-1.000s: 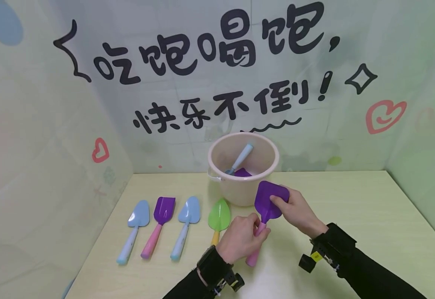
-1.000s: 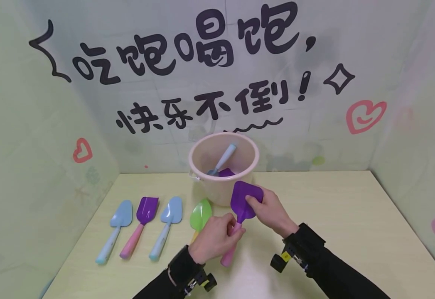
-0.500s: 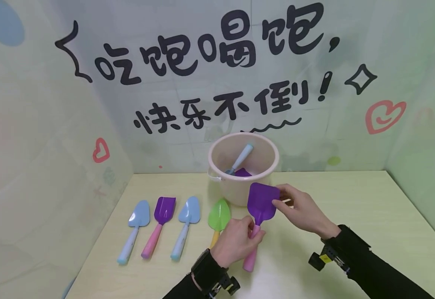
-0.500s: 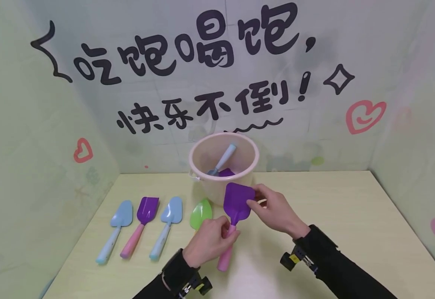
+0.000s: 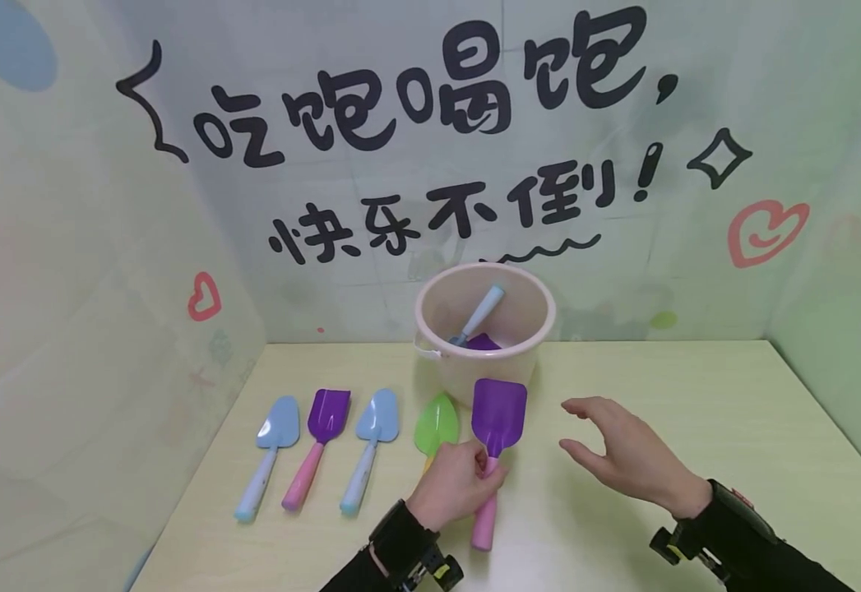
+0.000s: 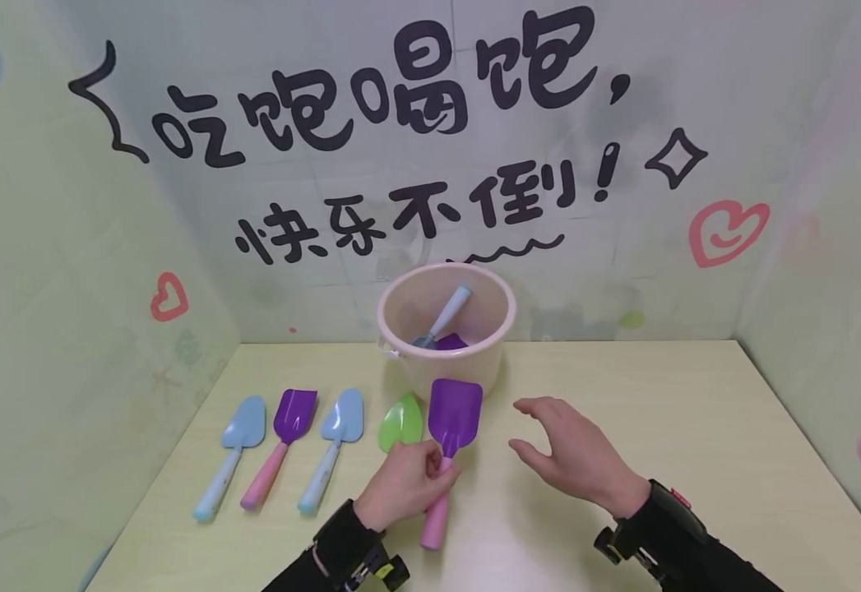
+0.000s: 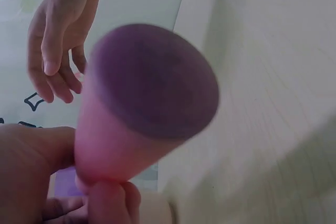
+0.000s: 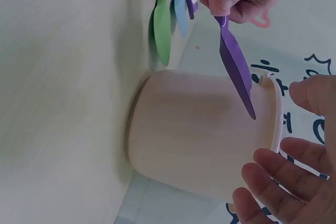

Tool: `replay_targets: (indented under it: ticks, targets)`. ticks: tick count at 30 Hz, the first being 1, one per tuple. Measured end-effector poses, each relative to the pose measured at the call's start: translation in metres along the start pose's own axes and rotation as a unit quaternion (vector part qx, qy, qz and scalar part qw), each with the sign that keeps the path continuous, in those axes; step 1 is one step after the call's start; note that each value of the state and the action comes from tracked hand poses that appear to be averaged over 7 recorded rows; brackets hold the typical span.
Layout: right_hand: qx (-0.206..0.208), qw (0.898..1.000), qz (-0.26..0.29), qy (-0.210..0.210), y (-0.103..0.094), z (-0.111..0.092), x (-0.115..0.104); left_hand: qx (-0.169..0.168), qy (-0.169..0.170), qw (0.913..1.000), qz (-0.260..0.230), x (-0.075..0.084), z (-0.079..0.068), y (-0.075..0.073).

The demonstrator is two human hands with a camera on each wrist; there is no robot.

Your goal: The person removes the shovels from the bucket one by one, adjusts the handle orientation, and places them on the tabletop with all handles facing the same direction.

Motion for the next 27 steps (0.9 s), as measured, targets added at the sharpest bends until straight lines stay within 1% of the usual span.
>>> replay_targets:
  ticks: [5, 9, 12, 18, 23, 27]
  targets:
    - [-0.001, 0.999, -0.051, -0.018, 0.006, -0.014, 0.002, -0.024, -0.033, 0.9987, -0.03, -0.015, 0.005, 0.008]
    - [-0.007, 0.997, -0.075, -0.029, 0.01, -0.022, 0.004, -0.03, -0.056, 0.9975, -0.03, -0.024, 0.011, 0.014]
    - [-0.013, 0.996, -0.086, -0.03, 0.013, -0.026, 0.005, -0.024, -0.069, 0.9971, -0.022, -0.029, 0.014, 0.018]
    - [-0.018, 0.994, -0.103, -0.039, 0.017, -0.033, 0.006, -0.025, -0.087, 0.9956, -0.023, -0.031, 0.017, 0.028]
    - [-0.012, 0.994, -0.103, -0.045, 0.018, -0.035, 0.008, -0.026, -0.091, 0.9952, -0.024, -0.03, 0.019, 0.035]
    - [-0.01, 0.993, -0.102, -0.049, 0.019, -0.036, 0.008, -0.028, -0.103, 0.9939, -0.029, -0.031, 0.02, 0.041]
Point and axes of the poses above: each hand's wrist, its own z-axis towards the middle knuckle, its own y-axis out of the palm, x = y × z, the point moved 5 cm from there along z, towards the middle knuckle
